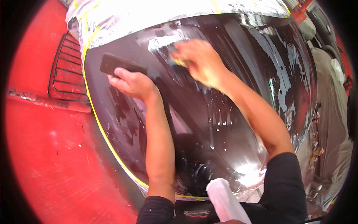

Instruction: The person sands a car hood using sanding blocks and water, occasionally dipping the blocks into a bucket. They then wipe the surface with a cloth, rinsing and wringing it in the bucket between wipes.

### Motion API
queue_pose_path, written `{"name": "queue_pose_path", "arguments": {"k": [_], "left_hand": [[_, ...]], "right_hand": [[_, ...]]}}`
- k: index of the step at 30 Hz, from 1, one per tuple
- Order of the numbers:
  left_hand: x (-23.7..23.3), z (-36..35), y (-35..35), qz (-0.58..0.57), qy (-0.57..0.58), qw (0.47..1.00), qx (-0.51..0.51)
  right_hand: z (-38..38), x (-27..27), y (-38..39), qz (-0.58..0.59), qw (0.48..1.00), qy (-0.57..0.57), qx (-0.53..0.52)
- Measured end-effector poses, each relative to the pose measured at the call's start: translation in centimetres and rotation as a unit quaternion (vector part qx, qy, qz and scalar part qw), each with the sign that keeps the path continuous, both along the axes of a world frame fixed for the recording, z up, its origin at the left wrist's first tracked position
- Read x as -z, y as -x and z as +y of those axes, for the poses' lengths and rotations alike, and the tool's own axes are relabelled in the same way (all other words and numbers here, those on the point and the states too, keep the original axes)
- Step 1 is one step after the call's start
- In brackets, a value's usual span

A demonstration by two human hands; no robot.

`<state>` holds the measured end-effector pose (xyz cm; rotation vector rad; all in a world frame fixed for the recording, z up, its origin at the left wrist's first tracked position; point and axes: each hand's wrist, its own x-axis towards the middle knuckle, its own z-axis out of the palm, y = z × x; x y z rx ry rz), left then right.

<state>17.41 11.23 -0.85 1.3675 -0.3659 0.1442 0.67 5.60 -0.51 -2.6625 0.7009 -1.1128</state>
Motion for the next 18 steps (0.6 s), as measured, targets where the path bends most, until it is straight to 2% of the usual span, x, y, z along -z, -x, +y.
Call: {"name": "queue_pose_path", "arguments": {"k": [2,4,5,10,12,13,15,17,18], "left_hand": [[-0.5,0.1,0.6,0.059,0.058,0.996,0.018],[-0.4,0.0,0.5,0.057,0.051,0.997,0.023],[-0.2,0.2,0.5,0.055,0.043,0.997,0.024],[0.2,-0.1,-0.2,0.034,0.042,0.998,0.022],[0.1,0.1,-0.1,0.031,0.031,0.999,0.024],[-0.2,0.1,0.3,0.048,0.044,0.997,0.03],[-0.4,0.0,0.3,0.069,0.055,0.995,0.036],[-0.2,0.2,0.7,0.058,0.052,0.997,0.029],[-0.1,-0.1,0.4,0.055,0.053,0.997,0.029]], "right_hand": [[3.9,0.7,4.4,0.012,1.0,0.0,0.017],[4.6,0.1,5.6,0.04,0.999,-0.013,0.009],[3.1,-0.6,4.2,0.062,0.998,0.032,0.002],[-4.8,-0.2,-2.8,-0.001,0.999,0.032,-0.012],[-0.5,-0.4,2.0,0.026,0.999,0.035,-0.009],[2.2,0.7,4.5,0.004,0.997,0.072,-0.001],[7.2,1.1,9.2,0.051,0.998,-0.037,0.003],[5.9,0.2,7.6,0.083,0.996,-0.007,0.011],[3.6,-0.1,5.2,0.04,0.999,0.01,0.002]]}}
